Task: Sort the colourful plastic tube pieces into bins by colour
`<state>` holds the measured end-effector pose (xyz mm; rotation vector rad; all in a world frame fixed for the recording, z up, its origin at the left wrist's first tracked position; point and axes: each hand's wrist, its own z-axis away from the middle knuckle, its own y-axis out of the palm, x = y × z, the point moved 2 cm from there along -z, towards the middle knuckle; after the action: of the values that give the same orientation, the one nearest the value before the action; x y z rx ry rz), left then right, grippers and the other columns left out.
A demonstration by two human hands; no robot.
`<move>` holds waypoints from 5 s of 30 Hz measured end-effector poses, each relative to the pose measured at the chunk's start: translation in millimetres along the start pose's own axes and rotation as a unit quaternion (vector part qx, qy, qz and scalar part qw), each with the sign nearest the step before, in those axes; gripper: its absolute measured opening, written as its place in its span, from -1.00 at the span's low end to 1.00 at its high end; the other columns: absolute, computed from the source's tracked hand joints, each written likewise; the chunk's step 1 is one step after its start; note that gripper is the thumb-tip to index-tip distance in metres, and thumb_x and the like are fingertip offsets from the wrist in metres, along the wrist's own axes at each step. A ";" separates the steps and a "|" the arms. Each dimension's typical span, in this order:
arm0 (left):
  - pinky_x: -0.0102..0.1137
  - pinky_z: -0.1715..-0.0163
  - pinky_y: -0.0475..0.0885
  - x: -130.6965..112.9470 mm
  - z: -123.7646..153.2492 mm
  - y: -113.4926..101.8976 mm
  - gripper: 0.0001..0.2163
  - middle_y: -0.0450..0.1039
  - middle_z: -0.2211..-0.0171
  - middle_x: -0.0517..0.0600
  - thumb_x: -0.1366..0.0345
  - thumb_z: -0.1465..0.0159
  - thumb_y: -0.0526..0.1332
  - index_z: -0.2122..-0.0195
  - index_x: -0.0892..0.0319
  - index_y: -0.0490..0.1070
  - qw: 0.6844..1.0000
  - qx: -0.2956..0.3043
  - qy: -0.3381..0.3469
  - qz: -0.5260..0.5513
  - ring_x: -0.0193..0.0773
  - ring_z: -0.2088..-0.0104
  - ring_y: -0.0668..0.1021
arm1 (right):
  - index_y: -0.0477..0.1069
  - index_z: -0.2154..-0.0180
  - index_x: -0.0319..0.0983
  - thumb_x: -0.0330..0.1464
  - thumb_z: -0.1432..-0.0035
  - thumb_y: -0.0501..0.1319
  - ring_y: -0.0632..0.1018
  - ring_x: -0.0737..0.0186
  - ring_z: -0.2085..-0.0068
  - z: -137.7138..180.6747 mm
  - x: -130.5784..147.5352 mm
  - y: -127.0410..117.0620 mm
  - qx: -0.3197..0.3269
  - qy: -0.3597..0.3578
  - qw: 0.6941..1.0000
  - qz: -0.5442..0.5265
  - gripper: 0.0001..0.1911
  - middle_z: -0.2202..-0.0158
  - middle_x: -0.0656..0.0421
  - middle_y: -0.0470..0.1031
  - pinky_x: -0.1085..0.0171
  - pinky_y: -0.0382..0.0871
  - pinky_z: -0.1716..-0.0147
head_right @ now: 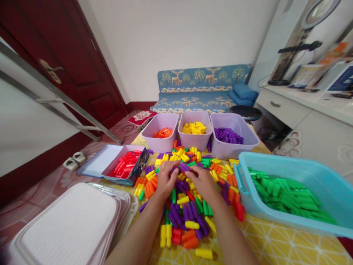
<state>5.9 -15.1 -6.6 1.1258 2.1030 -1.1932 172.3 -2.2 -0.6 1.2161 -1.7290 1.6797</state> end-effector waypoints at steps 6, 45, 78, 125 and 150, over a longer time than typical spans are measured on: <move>-0.28 0.10 0.30 2.9 1.7 4.0 -0.83 0.51 0.29 -0.01 0.22 -0.27 0.18 0.19 0.11 0.51 0.999 0.000 -0.007 0.048 -0.19 0.20 0.48 | 0.49 0.30 -0.23 -0.14 -0.19 0.09 0.49 0.20 0.33 8.9 2.5 3.8 0.016 0.013 0.998 -0.062 -0.67 0.38 0.19 0.53 0.28 0.31 0.33; -0.16 0.10 0.26 -5.2 -0.9 3.7 -0.65 0.54 0.22 -0.01 0.46 -0.06 0.22 0.13 0.04 0.50 0.994 0.071 0.002 -0.078 -0.08 0.14 0.42 | 0.49 0.24 -0.14 -0.31 0.02 0.27 0.48 0.07 0.21 21.1 33.2 9.7 0.055 -0.026 0.951 0.305 -0.78 0.30 0.12 0.55 0.19 0.23 0.22; -0.36 0.17 0.39 8.6 -0.4 7.5 -0.85 0.51 0.31 0.00 0.35 -0.30 0.11 0.27 0.16 0.48 0.998 -0.041 0.003 0.038 -0.27 0.23 0.52 | -0.02 -0.28 -0.04 -0.21 -0.19 0.16 0.27 0.07 -0.26 12.2 24.7 -47.5 -0.229 -0.050 0.906 -0.352 -0.33 -0.35 0.05 0.00 0.00 0.22 -0.18; -0.23 0.03 0.38 -11.1 -6.9 -16.0 -0.66 0.54 0.08 0.06 0.20 -0.28 0.03 0.02 0.13 0.48 0.970 0.195 -0.088 -0.114 -0.07 0.06 0.54 | 0.31 -0.13 -0.37 -0.42 -0.14 0.10 0.36 -0.02 -0.14 10.2 -3.5 14.7 -0.075 0.020 0.962 0.262 -0.50 -0.17 -0.09 0.31 0.02 0.19 -0.16; -0.25 -0.14 0.28 3.0 -0.8 7.7 -0.32 0.40 -0.06 0.05 0.51 -0.01 0.25 -0.20 0.13 0.20 0.976 0.139 -0.051 0.162 -0.15 -0.08 0.43 | 0.25 -0.16 -0.13 -0.56 0.12 0.09 0.49 0.17 0.04 8.3 -16.0 25.8 -0.093 -0.009 0.995 -0.046 -0.27 -0.10 0.10 0.38 0.10 0.37 -0.02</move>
<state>10.6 -11.0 -12.1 1.4334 1.6314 -1.3748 161.7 -8.7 -29.5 1.2086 -1.7681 1.4249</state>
